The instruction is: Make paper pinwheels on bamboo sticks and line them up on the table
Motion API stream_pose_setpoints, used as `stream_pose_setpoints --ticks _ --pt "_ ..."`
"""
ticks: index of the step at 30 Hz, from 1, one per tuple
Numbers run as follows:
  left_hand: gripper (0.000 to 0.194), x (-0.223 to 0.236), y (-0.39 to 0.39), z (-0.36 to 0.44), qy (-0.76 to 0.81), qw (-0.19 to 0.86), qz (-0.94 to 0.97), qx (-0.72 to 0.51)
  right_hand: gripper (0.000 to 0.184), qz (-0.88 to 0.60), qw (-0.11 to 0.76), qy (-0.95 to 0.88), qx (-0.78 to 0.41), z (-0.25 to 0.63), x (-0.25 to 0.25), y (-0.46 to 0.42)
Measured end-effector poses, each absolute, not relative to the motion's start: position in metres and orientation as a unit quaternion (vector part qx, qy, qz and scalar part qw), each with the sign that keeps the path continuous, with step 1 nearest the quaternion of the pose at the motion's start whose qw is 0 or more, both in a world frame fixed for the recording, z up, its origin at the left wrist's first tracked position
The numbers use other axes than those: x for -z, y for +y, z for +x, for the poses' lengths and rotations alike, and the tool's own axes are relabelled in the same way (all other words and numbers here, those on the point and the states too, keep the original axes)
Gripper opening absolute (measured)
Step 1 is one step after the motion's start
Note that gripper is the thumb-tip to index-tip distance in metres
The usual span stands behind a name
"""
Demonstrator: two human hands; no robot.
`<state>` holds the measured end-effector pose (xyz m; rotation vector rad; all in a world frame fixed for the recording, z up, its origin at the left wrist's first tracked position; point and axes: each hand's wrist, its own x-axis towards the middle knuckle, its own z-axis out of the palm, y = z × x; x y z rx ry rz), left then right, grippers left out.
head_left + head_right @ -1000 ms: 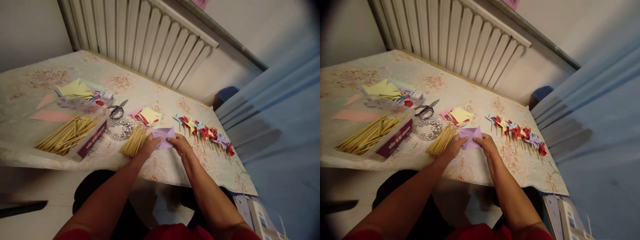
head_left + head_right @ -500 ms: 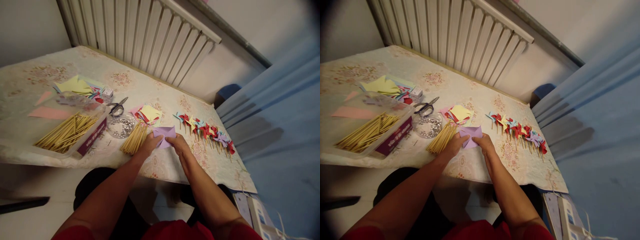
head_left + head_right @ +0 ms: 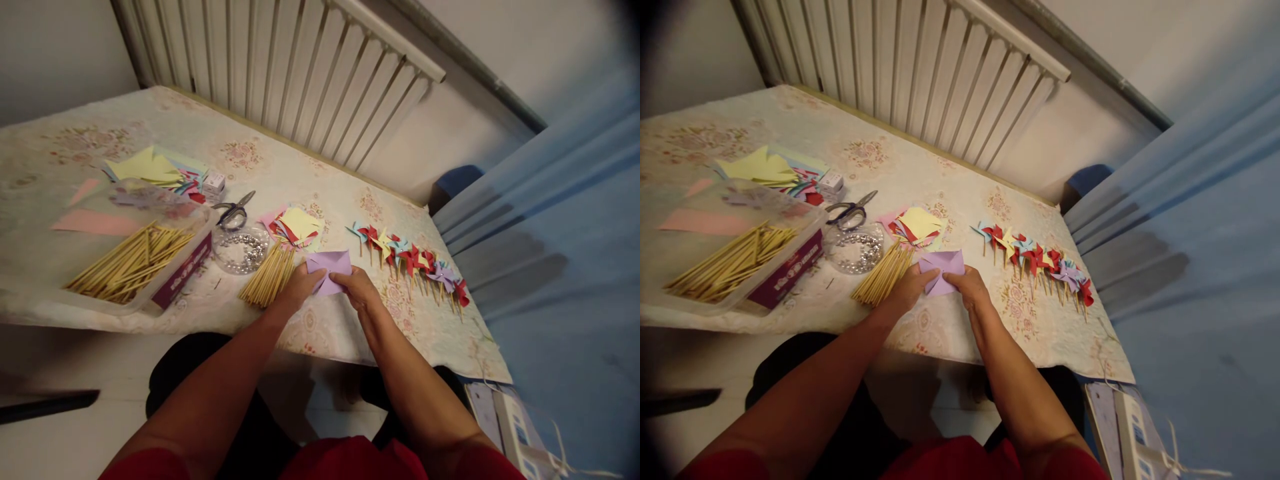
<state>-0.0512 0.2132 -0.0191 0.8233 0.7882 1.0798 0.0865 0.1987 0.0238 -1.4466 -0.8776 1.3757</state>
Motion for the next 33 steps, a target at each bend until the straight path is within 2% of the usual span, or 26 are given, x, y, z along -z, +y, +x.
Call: stream_pose_setpoints --ticks 33 --pt "0.046 0.027 0.214 -0.050 0.316 0.738 0.349 -0.484 0.032 -0.591 0.481 -0.339 -0.552 0.089 -0.018 0.198"
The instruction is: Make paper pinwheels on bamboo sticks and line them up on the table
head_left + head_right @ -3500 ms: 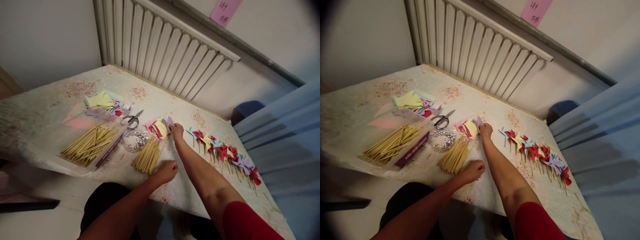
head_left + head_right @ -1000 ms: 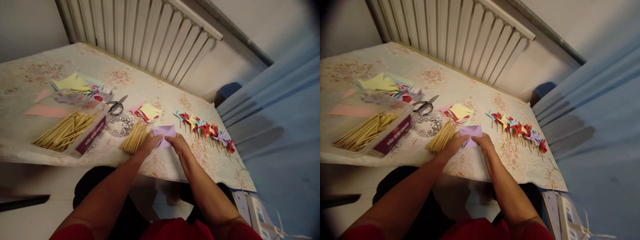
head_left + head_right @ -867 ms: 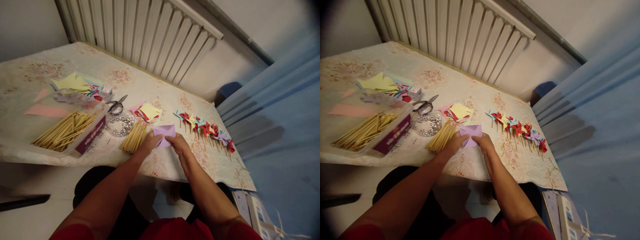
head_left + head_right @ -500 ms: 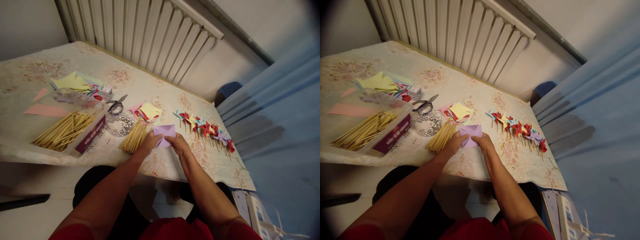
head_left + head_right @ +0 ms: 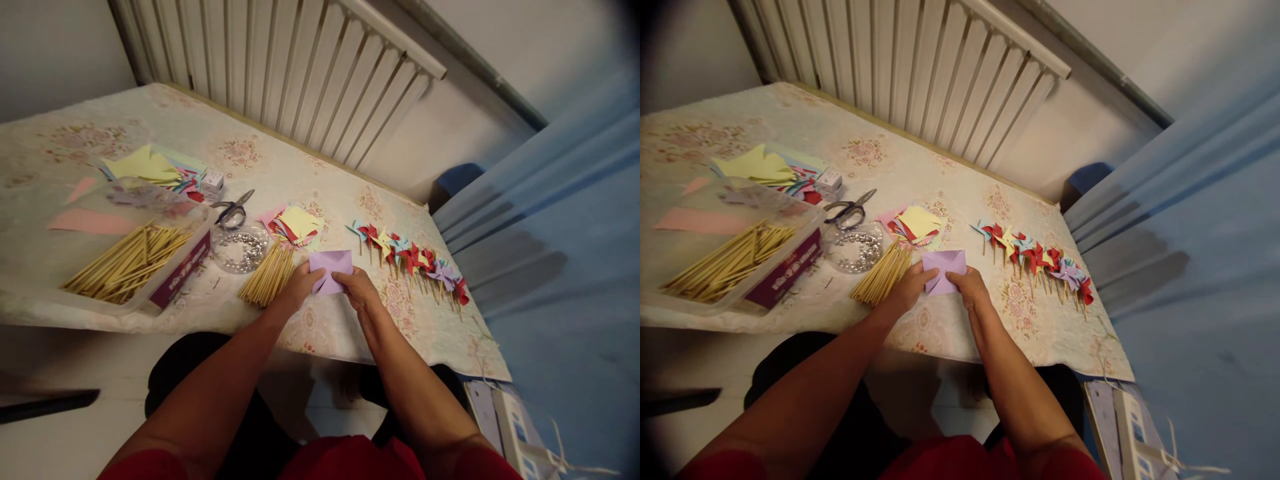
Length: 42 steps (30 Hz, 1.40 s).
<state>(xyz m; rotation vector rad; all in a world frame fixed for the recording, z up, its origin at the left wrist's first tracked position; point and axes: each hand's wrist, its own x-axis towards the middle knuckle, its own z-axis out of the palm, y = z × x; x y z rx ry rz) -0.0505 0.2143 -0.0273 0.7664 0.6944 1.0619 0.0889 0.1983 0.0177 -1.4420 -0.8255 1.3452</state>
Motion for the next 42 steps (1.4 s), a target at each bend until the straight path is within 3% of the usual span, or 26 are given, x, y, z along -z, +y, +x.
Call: stream_pose_setpoints --ticks 9,42 --pt "0.038 0.028 0.215 -0.052 0.363 0.707 0.384 -0.471 0.033 -0.591 0.454 -0.354 -0.566 0.097 -0.018 0.196" --pt "0.025 0.023 0.212 -0.052 0.378 0.682 0.433 -0.452 0.036 -0.632 0.476 -0.347 -0.504 0.097 -0.002 0.193"
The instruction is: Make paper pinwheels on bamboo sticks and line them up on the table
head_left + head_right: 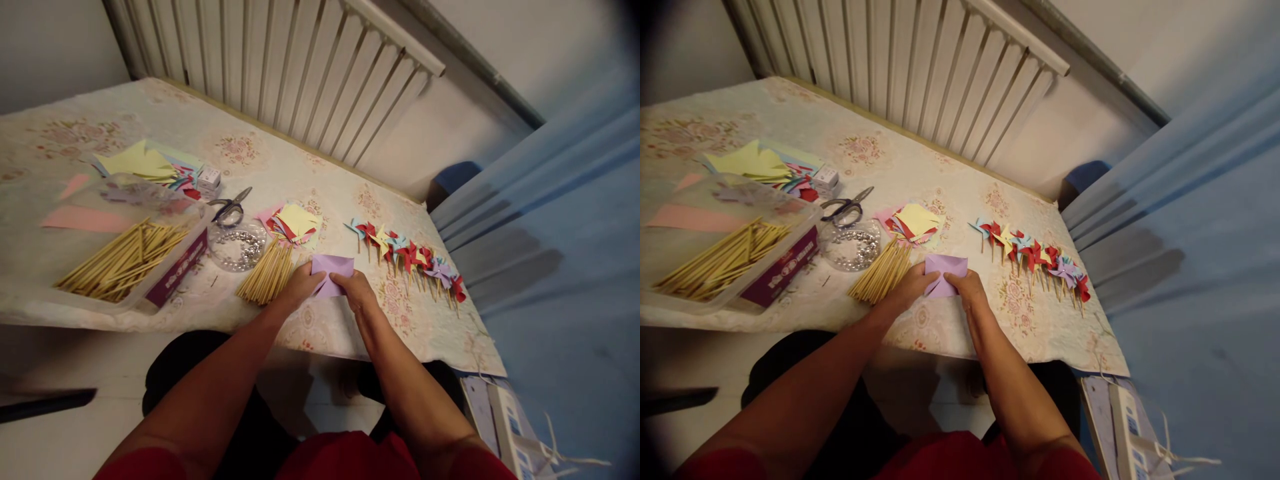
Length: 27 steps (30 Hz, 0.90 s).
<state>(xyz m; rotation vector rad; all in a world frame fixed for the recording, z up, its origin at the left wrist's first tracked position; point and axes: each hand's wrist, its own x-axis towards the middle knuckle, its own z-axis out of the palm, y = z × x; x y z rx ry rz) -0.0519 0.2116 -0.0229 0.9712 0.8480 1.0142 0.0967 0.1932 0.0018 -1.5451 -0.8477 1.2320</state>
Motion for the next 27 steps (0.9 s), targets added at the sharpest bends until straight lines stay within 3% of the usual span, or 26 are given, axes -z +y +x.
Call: stream_pose_setpoints --ticks 12,18,23,27 --pt "0.051 0.013 0.211 -0.052 0.323 0.666 0.464 -0.486 0.035 -0.642 0.514 -0.308 -0.478 0.122 -0.022 0.198" --pt "0.038 0.010 0.208 -0.057 0.273 0.631 0.564 -0.457 0.037 -0.623 0.510 -0.288 -0.519 0.127 -0.029 0.194" --pt "0.041 0.014 0.210 -0.056 0.268 0.567 0.641 -0.443 0.032 -0.611 0.502 -0.285 -0.542 0.126 -0.030 0.191" --pt "0.034 0.012 0.210 -0.056 0.283 0.582 0.629 -0.432 0.035 -0.608 0.494 -0.295 -0.548 0.125 -0.031 0.190"
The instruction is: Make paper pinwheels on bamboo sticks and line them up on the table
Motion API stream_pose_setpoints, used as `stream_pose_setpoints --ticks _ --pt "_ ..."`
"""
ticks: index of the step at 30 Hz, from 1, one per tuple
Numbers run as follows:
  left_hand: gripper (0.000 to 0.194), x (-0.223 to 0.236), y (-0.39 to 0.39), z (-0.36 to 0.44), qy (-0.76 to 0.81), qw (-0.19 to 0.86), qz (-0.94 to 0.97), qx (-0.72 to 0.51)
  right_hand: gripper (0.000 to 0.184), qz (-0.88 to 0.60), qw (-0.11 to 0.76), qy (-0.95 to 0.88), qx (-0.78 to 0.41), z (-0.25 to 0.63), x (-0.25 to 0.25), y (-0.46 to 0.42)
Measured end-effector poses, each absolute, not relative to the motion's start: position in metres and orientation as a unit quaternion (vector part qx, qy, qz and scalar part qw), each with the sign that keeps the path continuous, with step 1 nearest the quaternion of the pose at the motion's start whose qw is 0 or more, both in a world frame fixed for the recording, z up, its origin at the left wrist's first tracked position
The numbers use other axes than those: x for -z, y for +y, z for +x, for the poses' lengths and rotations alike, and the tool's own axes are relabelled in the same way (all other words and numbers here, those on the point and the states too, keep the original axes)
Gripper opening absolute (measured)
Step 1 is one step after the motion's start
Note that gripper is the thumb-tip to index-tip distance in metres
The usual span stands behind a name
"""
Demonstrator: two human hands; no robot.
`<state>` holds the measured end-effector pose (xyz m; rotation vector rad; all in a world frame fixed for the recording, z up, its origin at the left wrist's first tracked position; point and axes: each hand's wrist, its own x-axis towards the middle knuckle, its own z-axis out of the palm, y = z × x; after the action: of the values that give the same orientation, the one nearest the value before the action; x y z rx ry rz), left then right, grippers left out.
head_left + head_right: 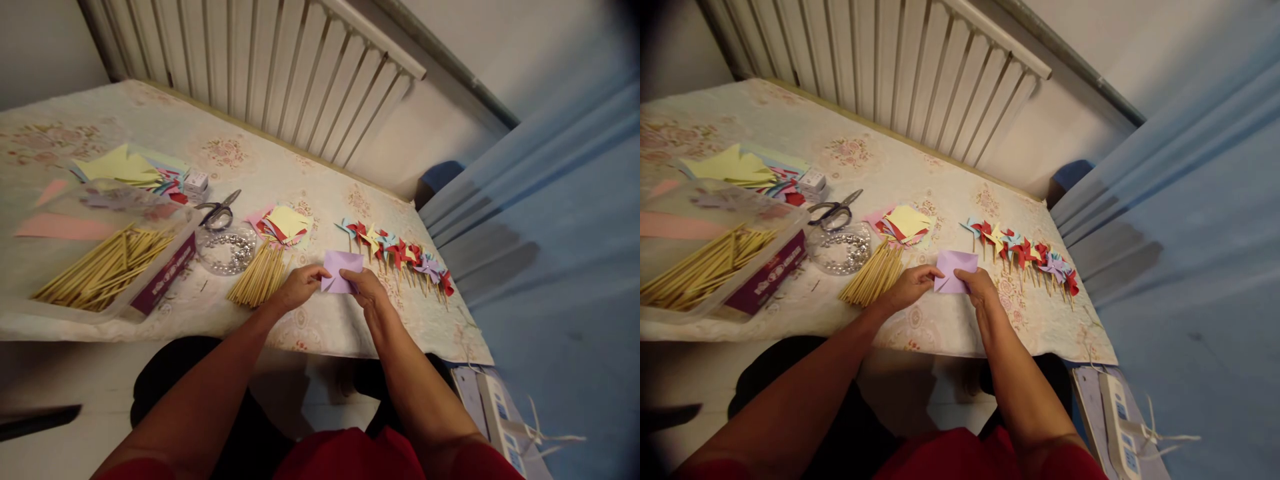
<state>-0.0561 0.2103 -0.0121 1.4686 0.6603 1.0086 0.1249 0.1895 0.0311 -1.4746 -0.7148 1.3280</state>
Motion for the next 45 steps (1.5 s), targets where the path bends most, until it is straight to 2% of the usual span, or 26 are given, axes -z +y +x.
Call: stream_pose_setpoints --ticks 6,12,20,27,35,45 --pt "0.015 0.009 0.210 -0.057 0.285 0.598 0.614 -0.429 0.037 -0.618 0.487 -0.324 -0.525 0.123 -0.029 0.188" --pt "0.008 0.010 0.210 -0.058 0.281 0.583 0.640 -0.415 0.034 -0.623 0.486 -0.334 -0.515 0.120 -0.026 0.186" --pt "0.014 0.008 0.209 -0.059 0.287 0.555 0.653 -0.429 0.030 -0.632 0.470 -0.351 -0.506 0.116 -0.026 0.184" --pt "0.022 0.016 0.211 -0.055 0.287 0.607 0.586 -0.453 0.033 -0.620 0.471 -0.369 -0.507 0.112 -0.022 0.182" --pt "0.021 0.020 0.213 -0.055 0.291 0.608 0.580 -0.458 0.033 -0.624 0.465 -0.386 -0.495 0.115 -0.015 0.185" --pt "0.018 0.013 0.213 -0.054 0.294 0.674 0.491 -0.468 0.030 -0.632 0.454 -0.386 -0.495 0.118 -0.013 0.185"
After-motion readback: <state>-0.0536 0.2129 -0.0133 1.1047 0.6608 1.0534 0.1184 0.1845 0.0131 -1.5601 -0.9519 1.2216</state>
